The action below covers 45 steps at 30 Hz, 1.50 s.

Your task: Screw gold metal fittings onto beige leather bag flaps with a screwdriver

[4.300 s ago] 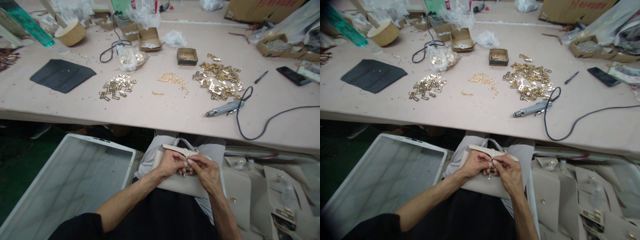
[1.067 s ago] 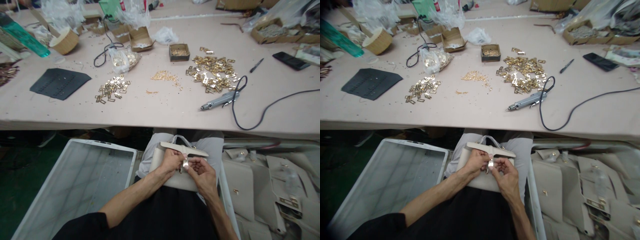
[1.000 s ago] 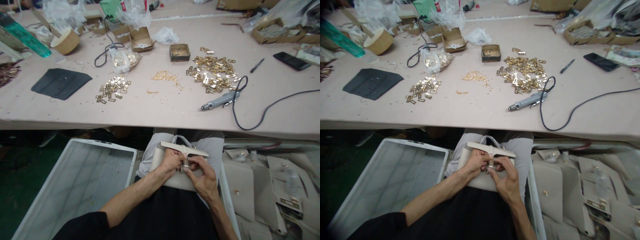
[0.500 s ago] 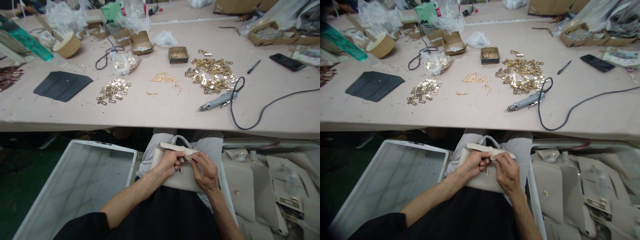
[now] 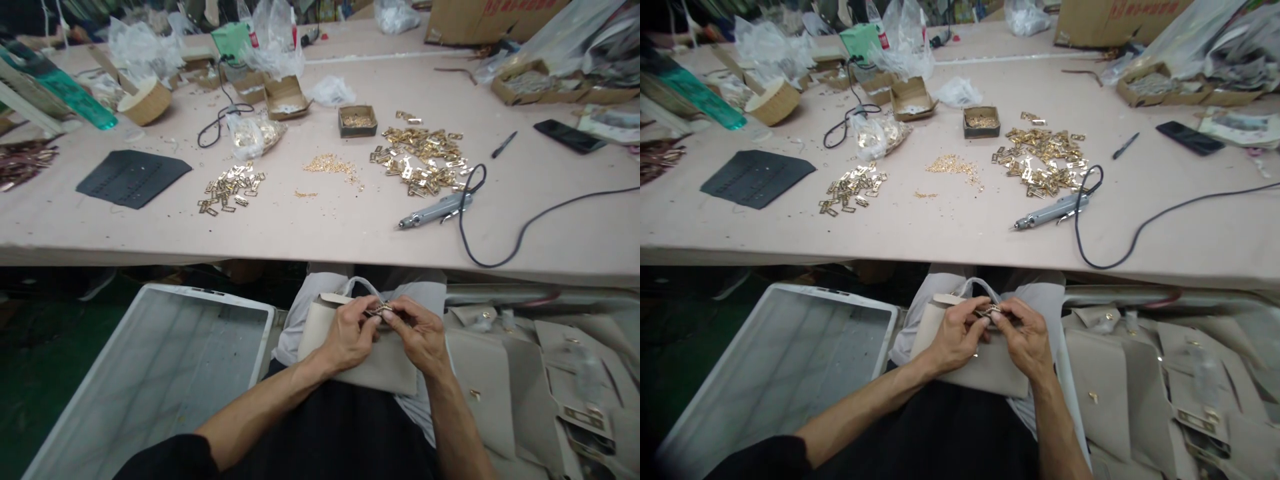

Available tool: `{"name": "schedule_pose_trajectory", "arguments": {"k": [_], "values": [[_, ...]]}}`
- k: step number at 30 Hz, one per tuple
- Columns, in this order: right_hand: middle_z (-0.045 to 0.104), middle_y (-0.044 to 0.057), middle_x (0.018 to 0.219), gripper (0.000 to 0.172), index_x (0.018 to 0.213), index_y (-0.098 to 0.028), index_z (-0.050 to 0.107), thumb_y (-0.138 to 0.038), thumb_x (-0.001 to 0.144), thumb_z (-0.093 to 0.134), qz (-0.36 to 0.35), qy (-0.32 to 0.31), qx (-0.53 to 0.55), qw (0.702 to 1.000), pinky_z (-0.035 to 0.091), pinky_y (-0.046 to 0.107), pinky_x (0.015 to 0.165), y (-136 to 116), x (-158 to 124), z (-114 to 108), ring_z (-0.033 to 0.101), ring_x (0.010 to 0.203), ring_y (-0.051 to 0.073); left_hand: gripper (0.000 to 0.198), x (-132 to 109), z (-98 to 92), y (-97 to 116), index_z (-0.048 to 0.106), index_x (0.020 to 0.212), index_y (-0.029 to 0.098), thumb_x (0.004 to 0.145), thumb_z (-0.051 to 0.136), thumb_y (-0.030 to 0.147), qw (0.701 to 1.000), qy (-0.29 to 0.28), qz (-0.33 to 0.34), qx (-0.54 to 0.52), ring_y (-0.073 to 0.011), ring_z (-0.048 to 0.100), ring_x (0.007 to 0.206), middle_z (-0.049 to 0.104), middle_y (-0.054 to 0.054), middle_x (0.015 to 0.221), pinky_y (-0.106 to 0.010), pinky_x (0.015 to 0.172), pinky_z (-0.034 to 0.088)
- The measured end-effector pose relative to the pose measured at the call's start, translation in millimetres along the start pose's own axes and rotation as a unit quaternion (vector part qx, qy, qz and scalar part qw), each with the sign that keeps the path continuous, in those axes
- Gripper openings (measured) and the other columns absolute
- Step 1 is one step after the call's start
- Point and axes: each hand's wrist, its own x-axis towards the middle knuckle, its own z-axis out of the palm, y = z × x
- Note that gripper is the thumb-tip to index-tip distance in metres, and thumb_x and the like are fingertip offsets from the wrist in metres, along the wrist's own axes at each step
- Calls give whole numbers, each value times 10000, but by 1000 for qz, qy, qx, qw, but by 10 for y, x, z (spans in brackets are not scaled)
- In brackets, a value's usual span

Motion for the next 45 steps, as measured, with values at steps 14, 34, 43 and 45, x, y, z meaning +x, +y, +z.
{"name": "schedule_pose_trajectory", "arguments": {"k": [14, 34, 43, 45], "values": [[578, 7, 622, 376, 718, -198, 700, -514, 920, 683, 106, 11, 86, 991, 371, 286, 552, 73, 114, 120, 491, 578, 143, 231, 137, 12, -101, 765, 972, 102, 884, 634, 271, 989, -3, -94, -114, -127, 572, 430, 669, -57, 614, -202, 417, 437], [621, 33, 643, 499, 724, -187, 682, -640, 918, 603, 127, 3, 9, 992, 460, 264, 574, -62, 189, 389, 559, 604, 168, 276, 164, -108, -254, 703, 883, 77, 785, 701, 334, 966, 20, -153, -206, -125, 561, 379, 659, -69, 597, -177, 355, 430], [617, 44, 623, 587, 661, -196, 646, -719, 904, 537, 92, -25, -77, 993, 498, 273, 609, 85, 302, 511, 592, 617, 189, 409, 153, -171, -346, 578, 877, 135, 642, 737, 429, 947, 54, -181, -259, -130, 529, 338, 678, -67, 661, -203, 301, 383], [628, 51, 615, 619, 654, -195, 652, -748, 897, 515, 96, -49, -88, 990, 505, 279, 592, -1, 352, 539, 603, 609, 197, 442, 152, -203, -370, 546, 901, 152, 633, 742, 444, 943, 63, -188, -266, -129, 512, 331, 672, -51, 643, -207, 305, 370]]}}
